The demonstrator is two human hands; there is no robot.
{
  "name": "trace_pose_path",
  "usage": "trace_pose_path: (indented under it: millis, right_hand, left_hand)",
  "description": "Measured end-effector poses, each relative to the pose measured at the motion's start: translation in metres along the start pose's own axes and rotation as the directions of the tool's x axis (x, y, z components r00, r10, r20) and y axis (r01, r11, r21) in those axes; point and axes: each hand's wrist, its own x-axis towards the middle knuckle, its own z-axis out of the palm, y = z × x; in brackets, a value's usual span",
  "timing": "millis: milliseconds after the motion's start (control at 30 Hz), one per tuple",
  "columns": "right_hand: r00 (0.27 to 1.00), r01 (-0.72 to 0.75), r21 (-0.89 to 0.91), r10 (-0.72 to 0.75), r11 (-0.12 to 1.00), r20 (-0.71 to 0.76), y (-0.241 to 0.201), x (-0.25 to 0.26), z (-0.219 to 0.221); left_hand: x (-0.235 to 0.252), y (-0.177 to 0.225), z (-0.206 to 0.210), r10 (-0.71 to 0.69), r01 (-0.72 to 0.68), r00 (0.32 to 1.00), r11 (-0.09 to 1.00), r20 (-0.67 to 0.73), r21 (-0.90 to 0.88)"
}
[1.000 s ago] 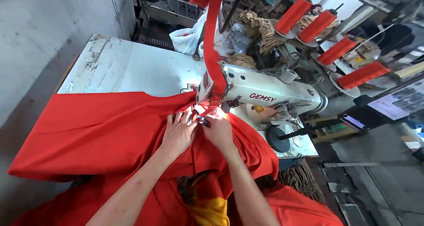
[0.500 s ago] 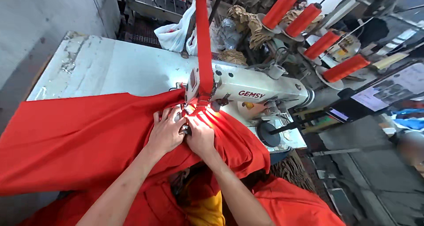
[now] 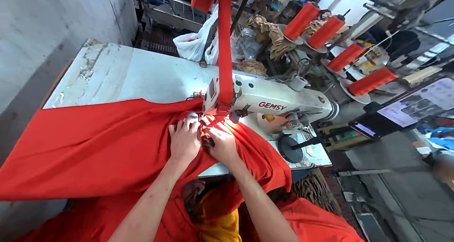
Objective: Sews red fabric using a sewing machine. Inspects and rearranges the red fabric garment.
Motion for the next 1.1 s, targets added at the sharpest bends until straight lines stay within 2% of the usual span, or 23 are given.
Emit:
trace_pose_path:
  millis: [267, 367, 467, 533, 600, 667, 767, 833, 900, 933, 1000, 1100]
  right_hand:
    - [0.992, -0.121, -0.134, 0.125, 0.984, 0.018, -0.013, -0.001, -0.004]
    - [0.99, -0.128, -0.165, 0.135, 0.978, 0.031, -0.018, 0.006, -0.002]
    - [0.953, -0.195, -0.225, 0.239, 0.955, 0.188, -0.033, 0.017, -0.005]
    - [0.879, -0.252, -0.264, 0.334, 0.931, 0.34, -0.045, 0.024, -0.01]
    - [0.832, -0.287, -0.274, 0.381, 0.918, 0.404, -0.053, 0.029, -0.015]
    - [0.809, -0.321, -0.256, 0.405, 0.912, 0.426, -0.057, 0.031, -0.019]
    - [0.875, -0.307, -0.212, 0.363, 0.928, 0.321, -0.052, 0.022, -0.016]
    - [0.888, -0.301, -0.185, 0.345, 0.936, 0.304, -0.05, 0.018, -0.017]
    - [0.894, -0.297, -0.161, 0.333, 0.941, 0.3, -0.049, 0.016, -0.019]
    - [0.902, -0.284, -0.151, 0.318, 0.947, 0.293, -0.048, 0.016, -0.019]
    - [0.929, -0.225, -0.139, 0.255, 0.964, 0.268, -0.038, 0.017, -0.018]
    - [0.954, -0.16, -0.119, 0.184, 0.98, 0.236, -0.003, 0.019, -0.022]
  left_hand:
    - [0.003, -0.007, 0.002, 0.137, -0.136, 0.991, 0.99, -0.01, 0.046]
    - [0.015, -0.025, 0.004, 0.229, -0.231, 0.972, 0.972, -0.049, -0.038]
    - [0.043, -0.051, 0.003, 0.374, -0.376, 0.926, 0.916, -0.047, -0.139]
    - [0.066, -0.065, 0.005, 0.454, -0.46, 0.888, 0.875, -0.073, -0.149]
    - [0.089, -0.074, 0.006, 0.5, -0.507, 0.862, 0.846, -0.088, -0.165]
    - [0.104, -0.074, 0.005, 0.495, -0.501, 0.866, 0.852, -0.076, -0.154]
    - [0.093, -0.053, -0.009, 0.339, -0.343, 0.939, 0.937, -0.057, -0.071]
    - [0.069, -0.038, -0.018, 0.225, -0.25, 0.966, 0.939, -0.128, -0.235]
    - [0.045, -0.035, -0.02, 0.142, -0.154, 0.988, 0.866, -0.061, -0.476]
    - [0.038, -0.04, -0.016, 0.158, -0.143, 0.987, 0.839, -0.018, -0.524]
    - [0.035, -0.055, -0.008, 0.242, -0.231, 0.97, 0.863, -0.035, -0.449]
    - [0.058, -0.074, -0.004, 0.352, -0.369, 0.93, 0.886, -0.11, -0.282]
